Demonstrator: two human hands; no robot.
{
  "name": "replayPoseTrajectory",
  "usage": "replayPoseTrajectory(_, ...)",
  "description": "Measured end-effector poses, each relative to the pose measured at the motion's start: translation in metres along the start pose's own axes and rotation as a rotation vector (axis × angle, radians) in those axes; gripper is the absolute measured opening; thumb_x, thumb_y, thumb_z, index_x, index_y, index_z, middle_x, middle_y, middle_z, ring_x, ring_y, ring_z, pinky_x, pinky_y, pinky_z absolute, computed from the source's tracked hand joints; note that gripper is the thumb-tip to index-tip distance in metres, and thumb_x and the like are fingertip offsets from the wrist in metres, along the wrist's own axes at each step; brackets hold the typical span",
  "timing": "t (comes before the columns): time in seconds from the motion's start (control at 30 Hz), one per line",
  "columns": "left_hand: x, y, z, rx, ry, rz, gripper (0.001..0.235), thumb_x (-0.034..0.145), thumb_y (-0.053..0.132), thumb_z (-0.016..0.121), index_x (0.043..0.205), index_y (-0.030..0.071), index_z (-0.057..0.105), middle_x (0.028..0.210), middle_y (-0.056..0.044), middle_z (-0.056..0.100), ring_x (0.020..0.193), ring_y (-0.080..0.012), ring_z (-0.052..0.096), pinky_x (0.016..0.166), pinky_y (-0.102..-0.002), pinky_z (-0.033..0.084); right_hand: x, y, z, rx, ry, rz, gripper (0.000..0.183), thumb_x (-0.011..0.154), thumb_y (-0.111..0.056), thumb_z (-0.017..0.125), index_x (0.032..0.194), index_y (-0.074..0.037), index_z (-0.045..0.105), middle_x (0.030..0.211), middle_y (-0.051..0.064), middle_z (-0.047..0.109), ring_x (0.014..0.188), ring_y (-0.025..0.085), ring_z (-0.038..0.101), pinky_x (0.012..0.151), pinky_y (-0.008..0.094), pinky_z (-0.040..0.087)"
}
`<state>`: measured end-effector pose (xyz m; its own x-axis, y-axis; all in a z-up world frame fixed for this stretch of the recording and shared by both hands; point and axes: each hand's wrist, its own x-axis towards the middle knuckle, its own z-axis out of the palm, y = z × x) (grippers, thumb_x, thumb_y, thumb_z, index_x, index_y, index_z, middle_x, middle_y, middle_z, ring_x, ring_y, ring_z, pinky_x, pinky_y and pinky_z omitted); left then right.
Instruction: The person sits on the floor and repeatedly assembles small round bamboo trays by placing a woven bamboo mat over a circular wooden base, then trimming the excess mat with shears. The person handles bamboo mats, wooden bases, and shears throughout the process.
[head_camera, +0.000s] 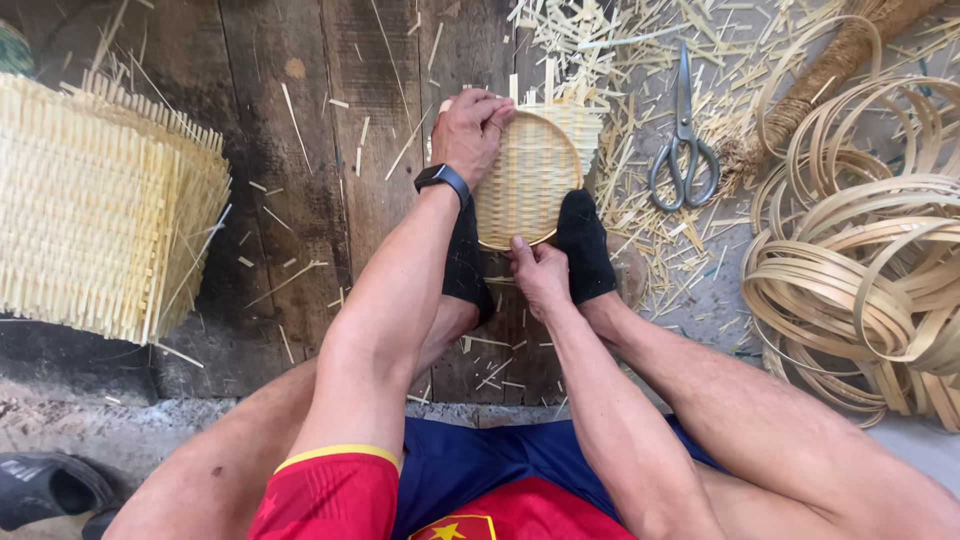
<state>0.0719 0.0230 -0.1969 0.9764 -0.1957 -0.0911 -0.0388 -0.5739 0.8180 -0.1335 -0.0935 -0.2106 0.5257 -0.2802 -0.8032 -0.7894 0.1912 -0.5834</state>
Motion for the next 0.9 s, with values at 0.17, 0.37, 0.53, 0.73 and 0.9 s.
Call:
replayPoseTrajectory(0.17,0.006,-0.005,0.002,-0.123,0.047,-0.007,0.023,0.090,0.033,0.079,0.108,0.019,0.081,0.119,0.000,0.074,0.112,-0.0233,0.067,0.096,-0.034,0.054,0.000,0.007,0.004,0.277,-0.081,0.100,0.037,0.090,-0.029,0.077,0.111,-0.001,0.063,0.091,0.006,0.068,0.078,0.017,0.065,0.072,0.036,0.057)
replayPoseTrajectory(0.37,0.008,-0.011,0.010,-0.049,0.038,-0.022,0.024,0.088,0.031,0.079,0.110,0.022,0.081,0.124,0.002,0.074,0.119,-0.0234,0.061,0.102,-0.035,0.049,0.006,0.028,0.018,0.803,-0.143,-0.017,0.047,0.087,-0.018,0.082,0.120,-0.003,0.052,0.110,0.010,0.067,0.105,0.027,0.068,0.099,0.050,0.055)
replayPoseTrajectory(0.53,0.003,-0.004,0.008,-0.008,0.044,-0.010,0.023,0.089,0.031,0.079,0.110,0.021,0.081,0.123,0.001,0.073,0.120,-0.0250,0.059,0.103,-0.037,0.048,0.005,0.032,0.019,0.850,-0.231,-0.030,0.049,0.086,-0.016,0.080,0.128,-0.006,0.056,0.114,0.009,0.069,0.106,0.027,0.068,0.100,0.048,0.054)
replayPoseTrajectory(0.73,-0.005,0.000,0.007,0.004,0.056,0.046,0.022,0.092,0.031,0.075,0.111,0.020,0.080,0.122,0.000,0.071,0.120,-0.0250,0.060,0.102,-0.038,0.049,-0.001,0.022,0.018,0.829,-0.175,-0.054,0.045,0.089,-0.017,0.080,0.123,-0.001,0.055,0.112,0.015,0.069,0.105,0.030,0.067,0.098,0.049,0.057)
replayPoseTrajectory(0.9,-0.006,0.005,0.001,0.101,0.054,0.093,0.020,0.098,0.033,0.069,0.105,0.016,0.078,0.120,-0.002,0.072,0.113,-0.0299,0.062,0.093,-0.042,0.050,-0.014,0.015,0.023,0.301,0.024,0.096,0.032,0.095,-0.031,0.071,0.102,-0.001,0.062,0.085,0.009,0.069,0.070,0.020,0.067,0.060,0.036,0.054)
